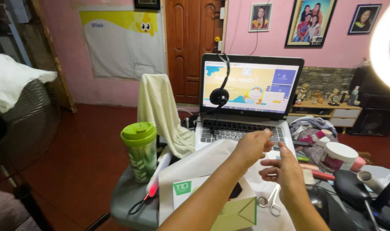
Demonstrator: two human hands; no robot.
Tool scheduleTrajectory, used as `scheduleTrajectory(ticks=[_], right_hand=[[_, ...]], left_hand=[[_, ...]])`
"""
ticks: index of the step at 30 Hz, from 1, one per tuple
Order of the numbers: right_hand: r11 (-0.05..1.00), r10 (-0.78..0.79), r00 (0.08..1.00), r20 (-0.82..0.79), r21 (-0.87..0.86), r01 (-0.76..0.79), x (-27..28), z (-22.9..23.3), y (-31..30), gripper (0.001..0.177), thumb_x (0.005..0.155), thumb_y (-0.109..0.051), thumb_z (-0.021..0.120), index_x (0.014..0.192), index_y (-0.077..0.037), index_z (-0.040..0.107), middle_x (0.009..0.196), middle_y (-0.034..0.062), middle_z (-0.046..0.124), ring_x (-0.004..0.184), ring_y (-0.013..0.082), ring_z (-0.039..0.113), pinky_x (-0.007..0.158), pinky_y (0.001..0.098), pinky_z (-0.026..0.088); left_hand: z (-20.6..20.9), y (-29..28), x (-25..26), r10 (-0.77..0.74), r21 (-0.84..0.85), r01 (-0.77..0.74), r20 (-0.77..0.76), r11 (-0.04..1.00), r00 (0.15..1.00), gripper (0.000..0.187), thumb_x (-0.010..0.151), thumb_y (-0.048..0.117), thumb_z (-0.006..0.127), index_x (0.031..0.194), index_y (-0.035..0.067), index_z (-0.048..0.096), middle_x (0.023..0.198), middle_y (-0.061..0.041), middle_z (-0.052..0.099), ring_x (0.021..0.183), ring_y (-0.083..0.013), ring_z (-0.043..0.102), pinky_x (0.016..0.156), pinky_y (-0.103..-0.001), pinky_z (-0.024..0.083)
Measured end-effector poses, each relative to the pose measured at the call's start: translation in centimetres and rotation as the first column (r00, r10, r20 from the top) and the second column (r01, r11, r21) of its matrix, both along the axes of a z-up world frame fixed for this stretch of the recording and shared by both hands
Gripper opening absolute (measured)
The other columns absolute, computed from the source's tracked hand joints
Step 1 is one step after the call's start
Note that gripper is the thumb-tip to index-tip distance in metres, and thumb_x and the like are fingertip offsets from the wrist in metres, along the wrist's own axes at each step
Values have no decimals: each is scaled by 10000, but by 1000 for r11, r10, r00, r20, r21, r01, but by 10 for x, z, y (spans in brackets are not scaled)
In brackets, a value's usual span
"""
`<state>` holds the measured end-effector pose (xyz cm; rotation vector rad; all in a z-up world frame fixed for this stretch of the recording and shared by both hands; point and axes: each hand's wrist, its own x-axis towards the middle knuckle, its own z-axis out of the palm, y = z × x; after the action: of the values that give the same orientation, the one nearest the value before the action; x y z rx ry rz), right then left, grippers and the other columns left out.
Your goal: The person wraps a small rectangular box with white paper on a desk. They fold the paper around the box, trim excess with scissors, and secure the edges with tape.
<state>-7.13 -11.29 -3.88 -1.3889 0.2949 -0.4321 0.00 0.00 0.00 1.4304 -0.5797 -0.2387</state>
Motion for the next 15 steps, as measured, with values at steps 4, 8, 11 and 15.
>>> scheduleTrajectory(ticks=[4, 8, 11, 15], right_hand=[[997, 59, 996, 62, -46, -56, -9, 1, 44, 563, 1026, -474, 362, 1420, -95, 499, 937, 159, 655, 723, 233, 653, 649, 394, 533], [996, 88, 989, 117, -28, -86, -11, 13, 56, 547, 1048, -463, 383, 1415, -75, 504, 941, 140, 642, 708, 209, 627, 644, 370, 520], [997, 73, 987, 140, -38, -68, -13, 15, 60, 534, 1048, -449, 365, 1446, -120, 500, 947, 126, 652, 701, 195, 620, 640, 356, 516], [996, 66, 985, 160, -68, -56, -17, 8, 64, 521, 1055, -421, 344, 1488, -165, 480, 951, 119, 654, 704, 180, 619, 638, 334, 509]], left_hand=[[7, 7, -1, 63, -174, -57, 25, 983, 998, 484, 1002, 414, 528, 1264, 35, 677, 1065, -92, 721, 944, -215, 691, 789, -364, 558], [11, 1, 0, 141, -274, -130, 20, 953, 990, 446, 992, 376, 557, 1233, 25, 690, 1035, -119, 727, 927, -212, 691, 786, -375, 571], [8, 2, -2, 237, -202, -201, 169, 958, 957, 424, 963, 344, 582, 1196, 17, 719, 1038, -162, 753, 912, -242, 715, 808, -368, 568], [11, 22, -12, 240, -1, -259, 382, 966, 892, 420, 929, 319, 614, 1207, 26, 728, 1135, -189, 754, 1025, -262, 704, 883, -361, 538]])
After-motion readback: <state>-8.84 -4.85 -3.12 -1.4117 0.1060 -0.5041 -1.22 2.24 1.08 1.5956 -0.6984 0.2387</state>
